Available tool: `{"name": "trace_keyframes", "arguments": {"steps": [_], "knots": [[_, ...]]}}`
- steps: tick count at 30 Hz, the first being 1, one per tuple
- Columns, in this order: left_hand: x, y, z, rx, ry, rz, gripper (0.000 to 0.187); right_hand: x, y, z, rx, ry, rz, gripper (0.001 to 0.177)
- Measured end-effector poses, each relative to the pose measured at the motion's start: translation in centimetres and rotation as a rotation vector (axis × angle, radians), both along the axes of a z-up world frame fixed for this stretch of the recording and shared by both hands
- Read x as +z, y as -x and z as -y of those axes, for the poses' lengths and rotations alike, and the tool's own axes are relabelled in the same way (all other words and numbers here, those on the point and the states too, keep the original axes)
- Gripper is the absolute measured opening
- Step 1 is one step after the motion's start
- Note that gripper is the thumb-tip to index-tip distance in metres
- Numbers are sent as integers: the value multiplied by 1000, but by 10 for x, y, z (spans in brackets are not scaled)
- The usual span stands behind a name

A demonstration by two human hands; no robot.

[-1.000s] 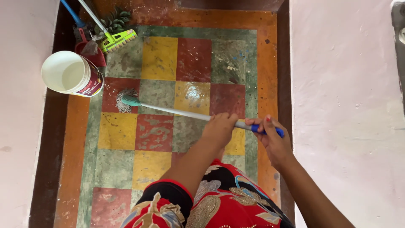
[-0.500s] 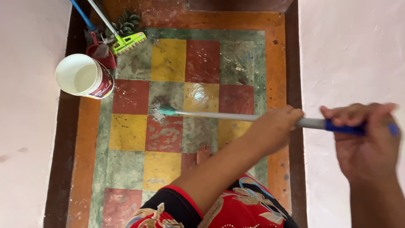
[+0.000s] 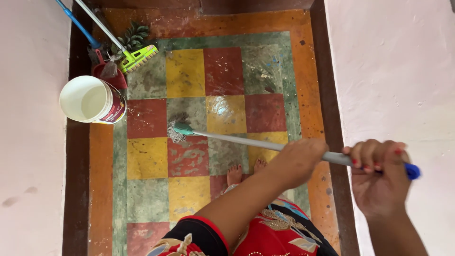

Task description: The person mops a checkered floor, moving the mop head back and forth across the wet tiles. They stand barefoot near a bucket and other cleaning tools while holding the handle with both hands.

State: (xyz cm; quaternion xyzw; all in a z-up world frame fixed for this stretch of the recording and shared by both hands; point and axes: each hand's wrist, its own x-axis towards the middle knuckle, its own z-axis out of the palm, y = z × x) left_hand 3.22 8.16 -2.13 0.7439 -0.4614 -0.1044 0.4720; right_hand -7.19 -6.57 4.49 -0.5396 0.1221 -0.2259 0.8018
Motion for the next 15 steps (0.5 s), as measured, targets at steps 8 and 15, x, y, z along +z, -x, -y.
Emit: {"name": "trace_keyframes", "arguments": {"steps": [8, 15], "knots": [[-68, -28, -49, 130, -184, 57, 11, -57, -38, -49, 65, -103, -109, 38], [-98, -36, -72, 249, -417, 135, 34, -73, -41, -69, 200, -161, -360, 38]]}}
